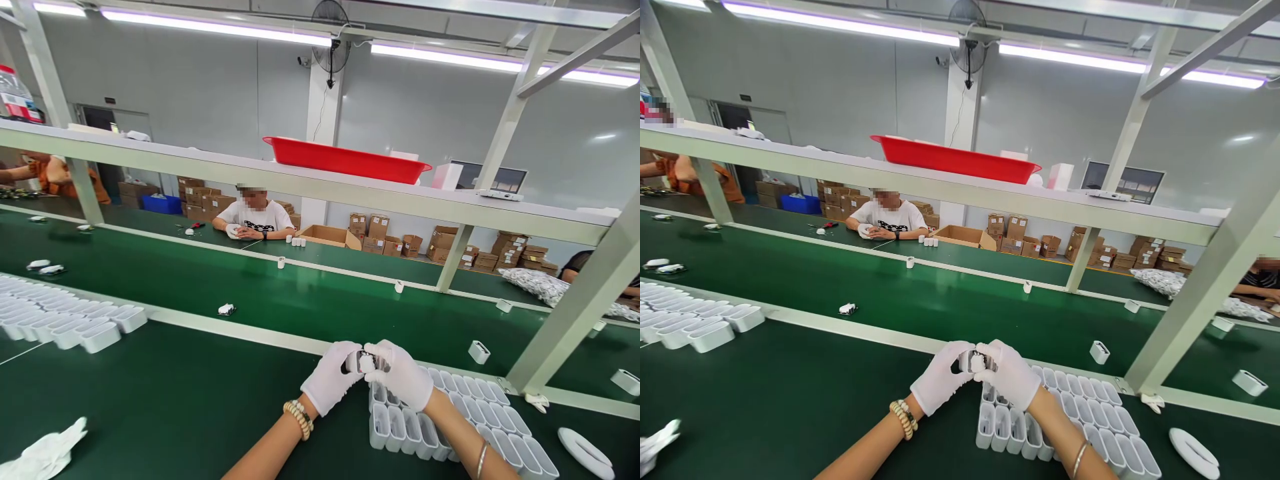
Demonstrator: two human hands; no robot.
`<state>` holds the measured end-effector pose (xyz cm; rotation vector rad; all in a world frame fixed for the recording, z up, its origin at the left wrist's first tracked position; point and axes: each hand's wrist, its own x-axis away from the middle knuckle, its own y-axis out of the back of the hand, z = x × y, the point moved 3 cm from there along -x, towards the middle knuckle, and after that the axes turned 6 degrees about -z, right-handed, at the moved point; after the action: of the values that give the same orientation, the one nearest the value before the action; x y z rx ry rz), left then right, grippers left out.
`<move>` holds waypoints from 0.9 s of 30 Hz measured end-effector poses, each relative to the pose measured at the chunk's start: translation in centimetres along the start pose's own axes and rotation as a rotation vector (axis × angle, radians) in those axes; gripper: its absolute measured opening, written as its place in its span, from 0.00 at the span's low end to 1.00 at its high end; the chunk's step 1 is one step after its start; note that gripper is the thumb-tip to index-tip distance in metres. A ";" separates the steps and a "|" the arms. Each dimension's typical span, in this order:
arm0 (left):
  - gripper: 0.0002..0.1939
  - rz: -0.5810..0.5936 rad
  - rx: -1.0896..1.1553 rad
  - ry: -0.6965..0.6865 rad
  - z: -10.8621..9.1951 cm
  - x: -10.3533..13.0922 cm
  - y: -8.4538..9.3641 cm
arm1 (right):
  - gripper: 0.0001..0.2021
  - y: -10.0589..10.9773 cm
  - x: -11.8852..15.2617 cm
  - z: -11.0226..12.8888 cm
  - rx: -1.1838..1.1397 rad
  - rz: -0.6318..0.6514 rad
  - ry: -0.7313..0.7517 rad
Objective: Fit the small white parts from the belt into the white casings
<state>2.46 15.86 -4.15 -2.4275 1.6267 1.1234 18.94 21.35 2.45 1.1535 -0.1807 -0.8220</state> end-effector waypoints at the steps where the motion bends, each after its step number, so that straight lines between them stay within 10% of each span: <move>1: 0.20 0.001 -0.004 -0.001 0.0 0.0 0.0 | 0.24 0.0 0.0 0.1 0.009 0.005 -0.005; 27: 0.23 0.003 -0.044 -0.010 0.1 0.2 -0.2 | 0.22 -1.0 -0.1 1.0 0.247 0.076 -0.056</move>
<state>2.58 15.82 -4.42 -2.4425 1.6211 1.1818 17.85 20.55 2.07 1.3465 -0.3786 -0.7803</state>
